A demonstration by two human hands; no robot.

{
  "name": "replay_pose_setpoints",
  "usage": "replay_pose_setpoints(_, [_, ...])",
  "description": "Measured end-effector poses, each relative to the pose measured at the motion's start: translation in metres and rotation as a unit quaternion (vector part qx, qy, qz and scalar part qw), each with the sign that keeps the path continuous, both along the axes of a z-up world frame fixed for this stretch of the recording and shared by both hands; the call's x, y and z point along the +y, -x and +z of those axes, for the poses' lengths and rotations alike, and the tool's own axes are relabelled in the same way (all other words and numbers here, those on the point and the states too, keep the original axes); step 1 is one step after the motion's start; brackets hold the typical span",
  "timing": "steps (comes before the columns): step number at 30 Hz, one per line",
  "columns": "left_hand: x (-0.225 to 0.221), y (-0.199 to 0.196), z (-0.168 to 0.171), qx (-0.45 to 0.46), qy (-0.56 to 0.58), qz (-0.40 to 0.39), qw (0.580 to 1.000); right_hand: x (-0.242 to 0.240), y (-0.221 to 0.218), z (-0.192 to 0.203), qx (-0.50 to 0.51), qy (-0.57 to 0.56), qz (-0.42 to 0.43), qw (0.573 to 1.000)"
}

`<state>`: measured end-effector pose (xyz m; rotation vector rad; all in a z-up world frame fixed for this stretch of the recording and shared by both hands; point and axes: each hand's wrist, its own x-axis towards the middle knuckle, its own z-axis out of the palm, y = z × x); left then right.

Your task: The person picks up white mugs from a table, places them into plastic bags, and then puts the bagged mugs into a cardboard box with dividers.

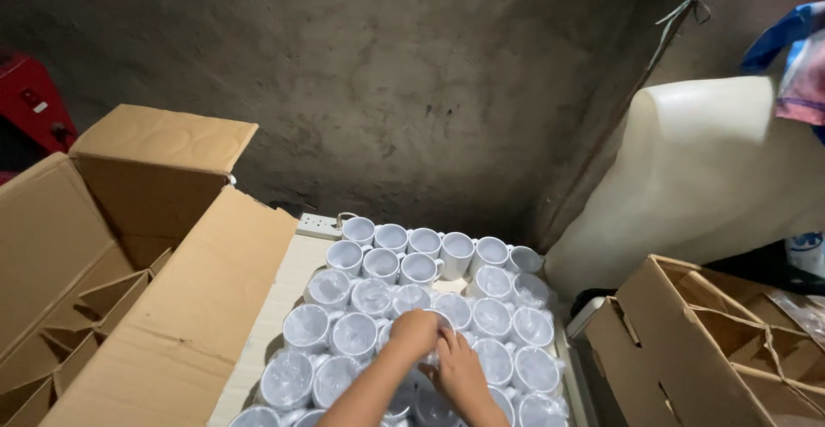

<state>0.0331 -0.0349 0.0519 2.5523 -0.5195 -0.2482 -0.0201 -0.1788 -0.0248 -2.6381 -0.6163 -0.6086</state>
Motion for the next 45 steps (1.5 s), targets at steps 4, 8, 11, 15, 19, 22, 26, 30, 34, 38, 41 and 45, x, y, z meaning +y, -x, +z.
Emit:
replay_pose_setpoints(4, [0.015,-0.028,-0.039,-0.012,0.107,-0.02,0.994,-0.003,-0.006,0.003,0.024,0.023,0.024,0.999])
replay_pose_setpoints(8, [0.032,-0.005,-0.003,-0.138,0.189,0.041,0.972,-0.004,-0.013,0.001,0.09,0.057,0.012,0.994])
replay_pose_setpoints(11, [0.031,-0.005,-0.027,-0.132,0.114,0.104,0.979,-0.001,-0.013,0.008,0.124,0.074,0.008,0.989])
replay_pose_setpoints(15, [0.014,-0.023,-0.104,-0.116,0.049,0.171,0.977,-0.002,-0.015,0.014,0.192,0.109,-0.024,0.975])
replay_pose_setpoints(19, [0.014,-0.005,-0.064,-0.069,0.054,0.18,0.98,0.002,-0.013,0.027,0.144,-0.046,0.005,0.988])
replay_pose_setpoints(22, [0.015,-0.005,-0.067,-0.052,0.066,0.197,0.977,0.017,-0.008,0.065,0.108,-0.048,-0.065,0.991])
replay_pose_setpoints(26, [0.014,-0.012,-0.082,-0.041,0.072,0.187,0.979,0.018,-0.034,0.039,0.309,0.01,-0.131,0.942])
replay_pose_setpoints(30, [0.015,-0.022,-0.094,-0.008,0.09,0.191,0.977,0.002,-0.076,-0.029,0.253,0.082,-0.034,0.963])
replay_pose_setpoints(34, [0.019,-0.02,-0.081,0.054,0.1,0.175,0.978,0.016,-0.057,0.063,0.407,0.097,0.016,0.908])
replay_pose_setpoints(38, [0.018,-0.016,-0.08,0.096,0.137,0.178,0.97,0.039,-0.053,0.073,0.396,0.16,-0.036,0.904])
replay_pose_setpoints(41, [0.019,-0.014,-0.089,0.072,0.154,0.185,0.968,0.042,-0.057,0.065,0.352,0.236,-0.024,0.905])
replay_pose_setpoints(45, [0.012,-0.024,-0.143,-0.036,0.191,0.185,0.963,0.029,-0.071,0.042,0.285,0.244,0.031,0.926])
